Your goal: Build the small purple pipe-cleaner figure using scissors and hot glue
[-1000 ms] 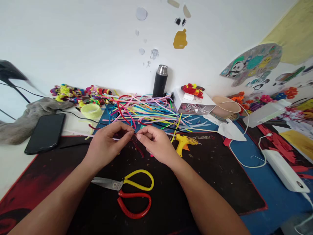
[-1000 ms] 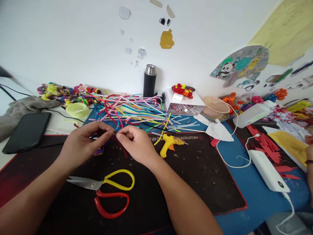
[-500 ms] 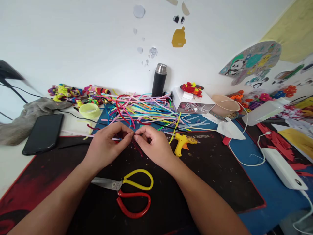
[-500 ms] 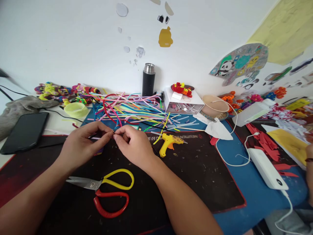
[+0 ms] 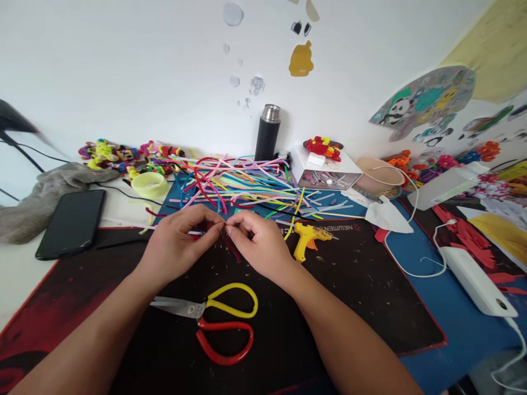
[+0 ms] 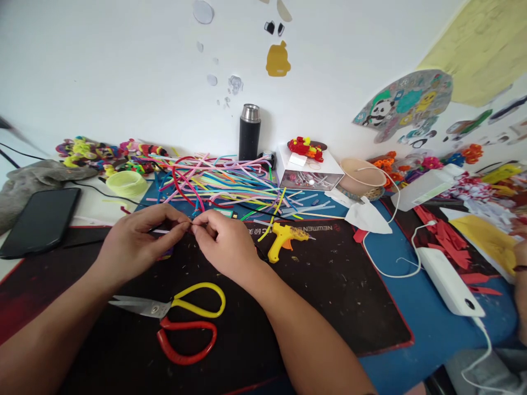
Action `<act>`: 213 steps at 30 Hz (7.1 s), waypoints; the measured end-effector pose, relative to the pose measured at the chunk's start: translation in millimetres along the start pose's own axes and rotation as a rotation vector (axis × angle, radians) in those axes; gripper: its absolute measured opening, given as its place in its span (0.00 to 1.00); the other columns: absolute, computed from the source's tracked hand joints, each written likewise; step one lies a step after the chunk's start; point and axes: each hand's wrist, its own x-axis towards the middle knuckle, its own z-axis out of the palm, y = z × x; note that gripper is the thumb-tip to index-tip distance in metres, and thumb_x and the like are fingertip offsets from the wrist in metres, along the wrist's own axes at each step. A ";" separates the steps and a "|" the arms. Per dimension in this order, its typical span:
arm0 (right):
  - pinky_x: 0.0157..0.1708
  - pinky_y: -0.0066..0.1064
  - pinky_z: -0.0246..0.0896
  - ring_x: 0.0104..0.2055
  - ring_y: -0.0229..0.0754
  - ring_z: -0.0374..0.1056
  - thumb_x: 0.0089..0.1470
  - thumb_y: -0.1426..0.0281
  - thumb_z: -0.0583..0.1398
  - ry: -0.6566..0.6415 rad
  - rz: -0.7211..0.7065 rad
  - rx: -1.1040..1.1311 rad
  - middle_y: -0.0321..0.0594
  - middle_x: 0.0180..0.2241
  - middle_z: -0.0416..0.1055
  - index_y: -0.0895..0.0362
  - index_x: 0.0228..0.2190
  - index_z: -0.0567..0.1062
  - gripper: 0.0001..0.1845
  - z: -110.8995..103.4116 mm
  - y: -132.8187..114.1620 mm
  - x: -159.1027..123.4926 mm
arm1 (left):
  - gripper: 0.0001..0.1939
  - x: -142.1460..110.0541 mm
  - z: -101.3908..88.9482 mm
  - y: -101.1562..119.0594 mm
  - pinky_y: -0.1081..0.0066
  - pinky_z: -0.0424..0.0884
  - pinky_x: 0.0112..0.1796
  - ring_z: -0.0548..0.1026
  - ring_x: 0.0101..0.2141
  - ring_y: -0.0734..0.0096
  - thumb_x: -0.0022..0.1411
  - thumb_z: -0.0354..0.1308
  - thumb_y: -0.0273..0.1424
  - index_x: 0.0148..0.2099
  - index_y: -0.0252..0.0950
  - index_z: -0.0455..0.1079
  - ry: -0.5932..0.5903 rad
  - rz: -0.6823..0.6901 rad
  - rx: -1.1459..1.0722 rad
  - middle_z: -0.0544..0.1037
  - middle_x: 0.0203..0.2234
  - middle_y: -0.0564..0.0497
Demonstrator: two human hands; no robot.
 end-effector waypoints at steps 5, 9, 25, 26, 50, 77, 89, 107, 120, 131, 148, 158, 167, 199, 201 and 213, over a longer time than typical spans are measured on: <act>0.31 0.32 0.54 0.26 0.38 0.64 0.69 0.66 0.64 -0.008 0.027 0.023 0.27 0.24 0.68 0.52 0.40 0.79 0.04 -0.1 -0.5 0.5 | 0.10 -0.3 0.7 -0.3 0.66 0.75 0.38 0.81 0.32 0.63 0.67 0.62 0.41 0.37 0.43 0.80 0.011 -0.014 0.003 0.85 0.31 0.53; 0.30 0.32 0.55 0.26 0.38 0.64 0.69 0.64 0.65 -0.033 0.050 0.070 0.28 0.25 0.69 0.52 0.41 0.79 0.05 -0.9 -0.6 1.1 | 0.10 -0.7 1.3 1.0 0.66 0.76 0.38 0.80 0.31 0.63 0.66 0.62 0.42 0.37 0.43 0.80 0.045 -0.026 0.005 0.85 0.30 0.53; 0.29 0.30 0.58 0.27 0.38 0.67 0.69 0.65 0.64 -0.050 0.128 0.160 0.31 0.27 0.73 0.53 0.38 0.78 0.05 -0.8 -1.8 2.7 | 0.13 0.0 -1.9 0.5 0.64 0.77 0.46 0.83 0.39 0.58 0.69 0.63 0.45 0.41 0.43 0.82 0.018 -0.065 -0.004 0.88 0.37 0.50; 0.28 0.30 0.58 0.27 0.38 0.67 0.69 0.65 0.64 -0.048 0.126 0.164 0.31 0.27 0.73 0.53 0.38 0.78 0.06 -1.2 -2.0 2.7 | 0.13 0.0 -3.1 -0.7 0.64 0.77 0.47 0.83 0.40 0.58 0.70 0.64 0.45 0.42 0.43 0.82 0.035 -0.069 0.009 0.88 0.38 0.50; 0.28 0.31 0.59 0.26 0.38 0.66 0.68 0.63 0.66 -0.019 0.133 0.136 0.31 0.26 0.72 0.52 0.38 0.79 0.07 0.7 -1.4 1.3 | 0.18 9.0 -34.1 -5.9 0.64 0.76 0.45 0.80 0.41 0.56 0.63 0.68 0.50 0.43 0.41 0.84 -0.129 -0.195 -0.070 0.88 0.38 0.49; 0.30 0.32 0.55 0.23 0.37 0.61 0.66 0.63 0.65 0.092 0.025 -0.017 0.27 0.21 0.66 0.52 0.36 0.79 0.07 6.1 -1.3 -3.3 | 0.20 1.6 -8.5 -15.6 0.69 0.73 0.32 0.79 0.32 0.65 0.62 0.73 0.53 0.41 0.40 0.85 -0.208 -0.342 -0.343 0.86 0.34 0.50; 0.29 0.31 0.54 0.23 0.37 0.62 0.66 0.63 0.64 0.106 0.014 -0.006 0.28 0.22 0.67 0.53 0.36 0.79 0.07 6.9 -0.4 -2.8 | 0.21 0.2 -3.8 -17.5 0.72 0.71 0.27 0.78 0.30 0.67 0.62 0.74 0.52 0.43 0.40 0.85 -0.175 -0.371 -0.387 0.86 0.33 0.51; 0.18 0.28 0.47 0.17 0.32 0.54 0.59 0.49 0.72 -0.089 0.221 0.593 0.23 0.20 0.63 0.53 0.36 0.77 0.22 2.8 -7.0 1.1 | 0.17 0.0 1.1 -10.7 0.71 0.72 0.37 0.77 0.35 0.68 0.58 0.81 0.45 0.41 0.39 0.86 -0.067 -0.334 -0.633 0.85 0.34 0.51; 0.17 0.27 0.48 0.17 0.31 0.55 0.60 0.50 0.72 -0.115 0.213 0.583 0.23 0.20 0.64 0.54 0.37 0.77 0.21 2.0 -8.3 0.5 | 0.13 0.8 1.2 -9.3 0.71 0.71 0.37 0.76 0.33 0.69 0.57 0.81 0.44 0.38 0.42 0.88 -0.066 -0.293 -0.660 0.85 0.32 0.52; 0.17 0.27 0.48 0.16 0.31 0.55 0.60 0.49 0.73 -0.118 0.219 0.590 0.24 0.21 0.64 0.54 0.37 0.77 0.23 4.3 -7.8 1.2 | 0.16 0.9 -3.3 -6.2 0.72 0.69 0.35 0.74 0.33 0.69 0.57 0.79 0.47 0.38 0.42 0.85 -0.069 -0.366 -0.570 0.82 0.33 0.53; 0.30 0.31 0.56 0.27 0.39 0.63 0.69 0.58 0.63 0.088 0.139 0.059 0.32 0.25 0.70 0.53 0.38 0.82 0.12 -0.7 -3.8 -7.5 | 0.21 7.8 -1.7 -13.1 0.68 0.76 0.38 0.80 0.30 0.66 0.47 0.85 0.46 0.35 0.38 0.83 -0.011 -0.389 -0.730 0.84 0.28 0.52; 0.39 0.33 0.60 0.37 0.46 0.77 0.73 0.61 0.65 0.074 0.364 -0.642 0.38 0.32 0.82 0.53 0.50 0.86 0.12 -74.3 -18.8 -53.6 | 0.21 9.2 -2.9 -18.4 0.67 0.78 0.39 0.80 0.31 0.66 0.48 0.85 0.46 0.34 0.39 0.82 0.004 -0.342 -0.801 0.85 0.29 0.52; 0.42 0.37 0.65 0.49 0.56 0.83 0.72 0.49 0.66 -0.121 0.523 -0.976 0.46 0.43 0.88 0.52 0.60 0.82 0.25 -87.2 -1.6 -69.5 | 0.24 9.8 -2.8 -15.3 0.64 0.76 0.39 0.79 0.30 0.64 0.50 0.83 0.51 0.35 0.40 0.80 -0.020 -0.274 -0.748 0.84 0.30 0.52; 0.42 0.33 0.64 0.42 0.47 0.80 0.69 0.66 0.61 0.224 0.485 -0.861 0.40 0.43 0.86 0.52 0.50 0.84 0.13 -84.9 -1.9 -102.7 | 0.23 11.3 -7.2 5.0 0.64 0.75 0.36 0.80 0.30 0.60 0.45 0.80 0.53 0.30 0.42 0.81 -0.163 -0.247 -0.663 0.84 0.27 0.50; 0.43 0.33 0.65 0.42 0.47 0.79 0.70 0.65 0.61 0.259 0.425 -0.836 0.41 0.43 0.85 0.52 0.51 0.83 0.14 -86.0 -8.5 -105.6 | 0.24 8.7 -4.0 10.9 0.63 0.77 0.35 0.81 0.29 0.59 0.44 0.81 0.55 0.30 0.42 0.82 -0.234 -0.253 -0.701 0.86 0.29 0.47; 0.31 0.31 0.62 0.28 0.41 0.71 0.63 0.62 0.66 0.216 -0.038 -0.426 0.34 0.33 0.80 0.49 0.49 0.76 0.14 -33.0 -28.3 -69.7 | 0.26 -9.5 17.5 23.4 0.62 0.84 0.50 0.88 0.43 0.57 0.41 0.89 0.48 0.34 0.38 0.84 -0.418 -0.450 -1.154 0.89 0.37 0.46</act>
